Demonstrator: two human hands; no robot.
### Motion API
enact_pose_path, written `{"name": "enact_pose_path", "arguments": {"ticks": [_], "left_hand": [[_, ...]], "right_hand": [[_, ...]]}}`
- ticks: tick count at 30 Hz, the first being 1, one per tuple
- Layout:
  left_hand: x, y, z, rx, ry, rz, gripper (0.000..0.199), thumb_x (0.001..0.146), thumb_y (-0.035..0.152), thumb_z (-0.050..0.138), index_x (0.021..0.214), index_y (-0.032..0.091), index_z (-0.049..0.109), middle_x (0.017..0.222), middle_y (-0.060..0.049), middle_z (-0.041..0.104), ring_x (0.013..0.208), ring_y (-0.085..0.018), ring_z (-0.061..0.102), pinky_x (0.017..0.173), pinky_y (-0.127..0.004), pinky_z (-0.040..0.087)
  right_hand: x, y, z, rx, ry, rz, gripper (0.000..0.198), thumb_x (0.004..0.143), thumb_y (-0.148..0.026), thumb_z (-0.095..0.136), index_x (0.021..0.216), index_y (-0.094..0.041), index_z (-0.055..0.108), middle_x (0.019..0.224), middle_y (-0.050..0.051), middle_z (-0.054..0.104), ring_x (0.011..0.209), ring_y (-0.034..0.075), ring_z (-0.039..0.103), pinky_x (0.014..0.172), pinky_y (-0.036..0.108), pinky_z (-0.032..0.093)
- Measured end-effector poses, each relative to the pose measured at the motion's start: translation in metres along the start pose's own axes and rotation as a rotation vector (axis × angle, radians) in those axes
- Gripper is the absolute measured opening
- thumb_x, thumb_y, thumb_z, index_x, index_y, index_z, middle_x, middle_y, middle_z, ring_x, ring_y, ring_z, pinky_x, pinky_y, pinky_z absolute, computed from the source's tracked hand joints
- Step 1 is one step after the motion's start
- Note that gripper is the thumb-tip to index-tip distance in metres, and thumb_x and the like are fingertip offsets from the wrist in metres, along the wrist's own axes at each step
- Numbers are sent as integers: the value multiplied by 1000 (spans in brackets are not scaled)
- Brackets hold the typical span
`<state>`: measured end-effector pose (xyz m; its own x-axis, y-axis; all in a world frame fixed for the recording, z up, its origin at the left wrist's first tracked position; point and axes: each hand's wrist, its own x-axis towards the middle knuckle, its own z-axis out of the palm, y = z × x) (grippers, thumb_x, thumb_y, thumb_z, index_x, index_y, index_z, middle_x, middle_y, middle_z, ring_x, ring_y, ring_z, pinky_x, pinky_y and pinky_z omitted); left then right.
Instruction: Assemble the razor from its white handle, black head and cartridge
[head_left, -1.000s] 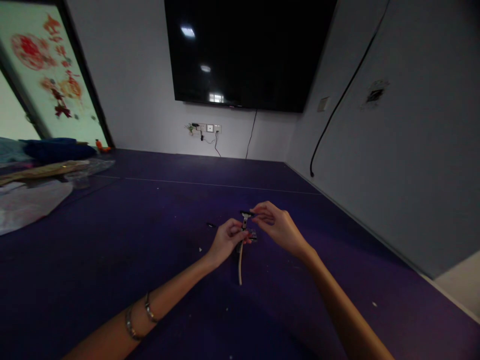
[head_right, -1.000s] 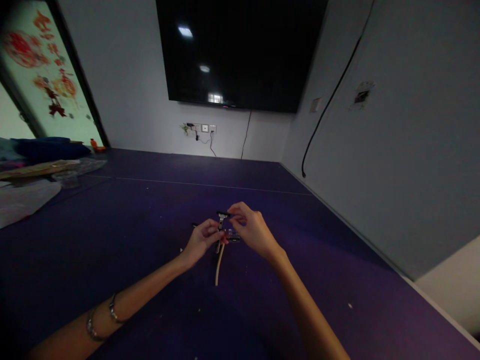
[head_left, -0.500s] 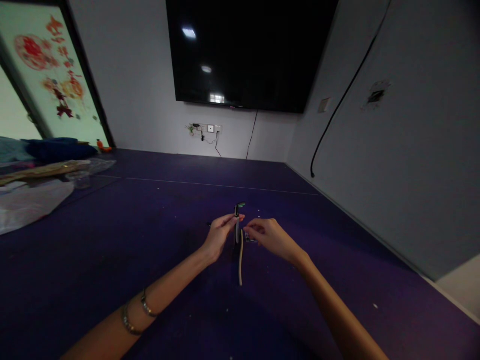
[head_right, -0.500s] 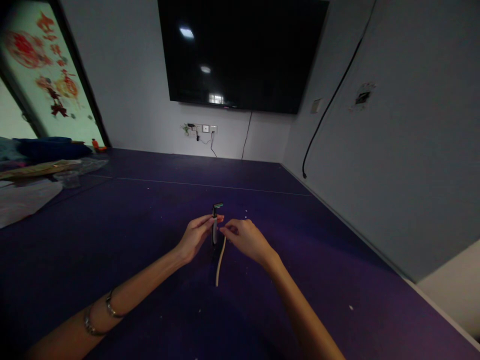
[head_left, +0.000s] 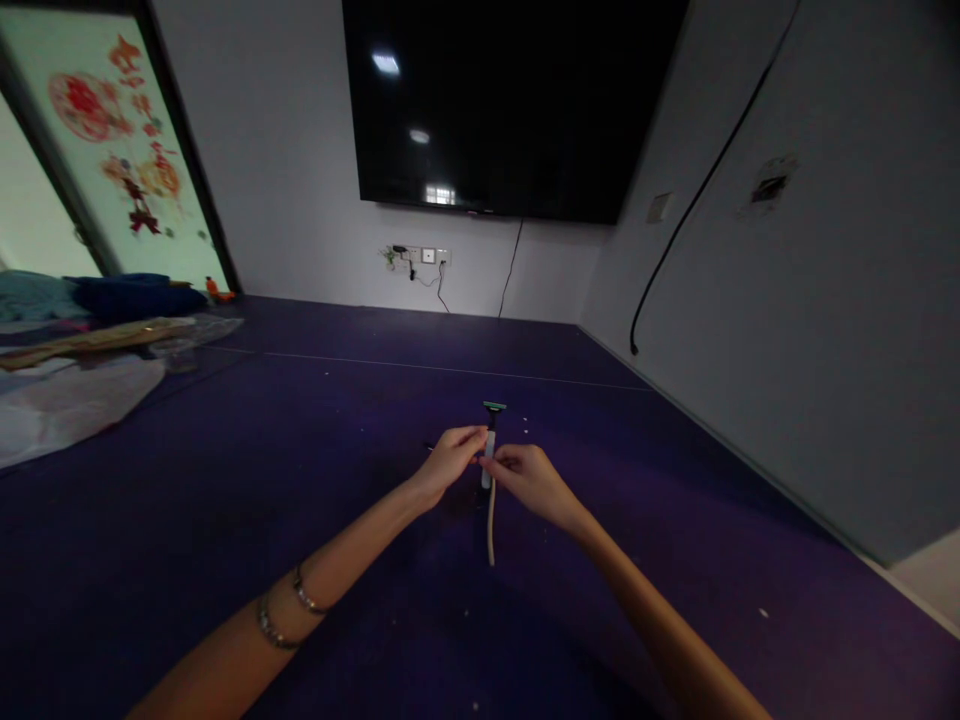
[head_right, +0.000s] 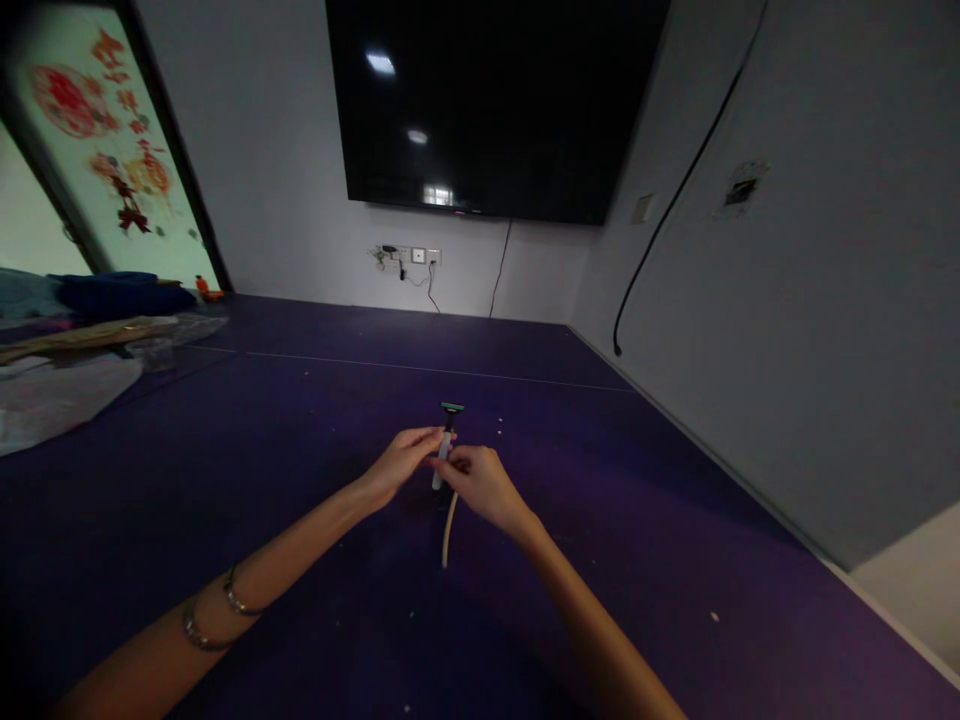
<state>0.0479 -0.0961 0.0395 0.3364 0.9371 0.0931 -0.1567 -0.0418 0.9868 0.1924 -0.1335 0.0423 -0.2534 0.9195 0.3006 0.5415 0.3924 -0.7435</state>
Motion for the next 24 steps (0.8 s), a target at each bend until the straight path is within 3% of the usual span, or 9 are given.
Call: {"name": "enact_pose_path", "arguments": {"ticks": [2,5,11,18,24], "left_hand": [[8,2,-12,141,81,-91,29,72,39,61,83,12,66,92,-10,68,86,-21,60,67,-28,44],[18,10,-32,165,149,-186,36,73,43,56,89,12,64,104,-14,65,88,-22,61,65,-28,43],[28,26,-62,228,266,-112,32,73,35,51,90,13,65,110,-14,63,92,-22,60,71,-29,43],[28,33,-67,263,273,-57,31,74,32,50,92,13,66,110,-13,63,94,-22,59,72,-30,43],[28,34,-64,354,248,-72,31,75,31,50,95,14,66,111,-11,63,96,-22,58,71,-29,43]], "right_hand": [[2,7,5,-46,38,98,34,79,-37,51,59,-13,63,52,-1,53,49,9,45,46,20,31],[3,18,16,-170,58,194,32,76,-32,53,51,-14,62,46,-2,49,46,9,45,44,20,27],[3,33,41,-350,-17,263,30,71,-25,55,42,-16,56,41,0,49,43,11,50,42,22,27],[13,38,51,-488,-50,275,21,70,-27,56,52,-17,61,54,6,62,53,16,59,46,23,33],[18,35,50,-571,-172,327,18,71,-28,58,72,-13,67,70,11,69,67,19,65,52,22,41]]}}
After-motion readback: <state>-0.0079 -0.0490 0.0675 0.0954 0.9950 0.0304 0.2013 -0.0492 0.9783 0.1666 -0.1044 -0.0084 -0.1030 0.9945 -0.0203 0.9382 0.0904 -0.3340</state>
